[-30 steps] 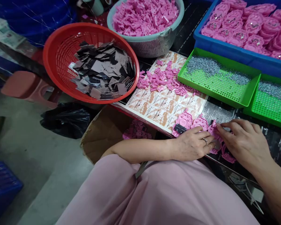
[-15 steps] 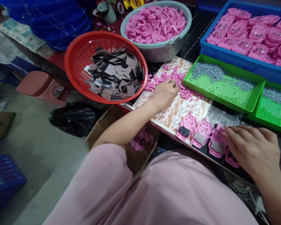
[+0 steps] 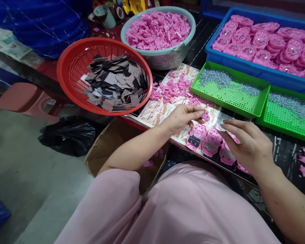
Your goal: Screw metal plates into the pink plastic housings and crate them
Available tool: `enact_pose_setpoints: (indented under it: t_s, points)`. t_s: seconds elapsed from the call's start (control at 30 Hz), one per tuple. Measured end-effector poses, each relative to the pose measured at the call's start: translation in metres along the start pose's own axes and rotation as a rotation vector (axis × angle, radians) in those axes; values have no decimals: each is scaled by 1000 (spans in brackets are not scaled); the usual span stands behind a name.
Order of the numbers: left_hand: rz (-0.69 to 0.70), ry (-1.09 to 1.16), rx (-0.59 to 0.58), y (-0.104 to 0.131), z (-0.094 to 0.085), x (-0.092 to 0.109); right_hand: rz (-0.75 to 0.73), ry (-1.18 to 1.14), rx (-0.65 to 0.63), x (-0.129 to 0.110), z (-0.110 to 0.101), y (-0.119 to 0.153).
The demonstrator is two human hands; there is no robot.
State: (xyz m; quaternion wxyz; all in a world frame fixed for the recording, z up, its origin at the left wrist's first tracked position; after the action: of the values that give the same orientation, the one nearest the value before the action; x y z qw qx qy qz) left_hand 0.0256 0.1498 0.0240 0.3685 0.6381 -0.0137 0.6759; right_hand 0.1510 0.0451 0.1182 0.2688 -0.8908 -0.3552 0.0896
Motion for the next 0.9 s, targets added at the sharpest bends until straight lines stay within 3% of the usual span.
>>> enact_pose_setpoints:
  t_s: [0.17,0.4,0.73,0.8,0.9]
  points:
    - [-115,188,-109,1,30,-16,-17,29,78,-4,-6,-8]
    - [-37,-12,-203,9,48,-20,-224,-181,-68,-15,1,2]
    - [339,-570,-45,50,61,-6,-227,-161,-136,-33,2,11]
    - [476,-729,14,59,60,-1,-200,-161,-150,-30,5,17]
    - [808,-1012,230,78,59,8,-4,-42,-94,-4,6,23]
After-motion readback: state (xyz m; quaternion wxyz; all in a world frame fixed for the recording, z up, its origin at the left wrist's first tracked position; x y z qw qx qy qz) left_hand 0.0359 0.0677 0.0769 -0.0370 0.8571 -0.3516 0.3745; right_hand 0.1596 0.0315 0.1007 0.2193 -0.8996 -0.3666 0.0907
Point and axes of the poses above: each hand's wrist, its own y-axis away from the middle knuckle, its own z-axis out of the palm, x = y × z, the point moved 9 cm from there along -y, towards the middle knuckle, and after that the axes turned 14 degrees about -z, right-handed, at the moved point
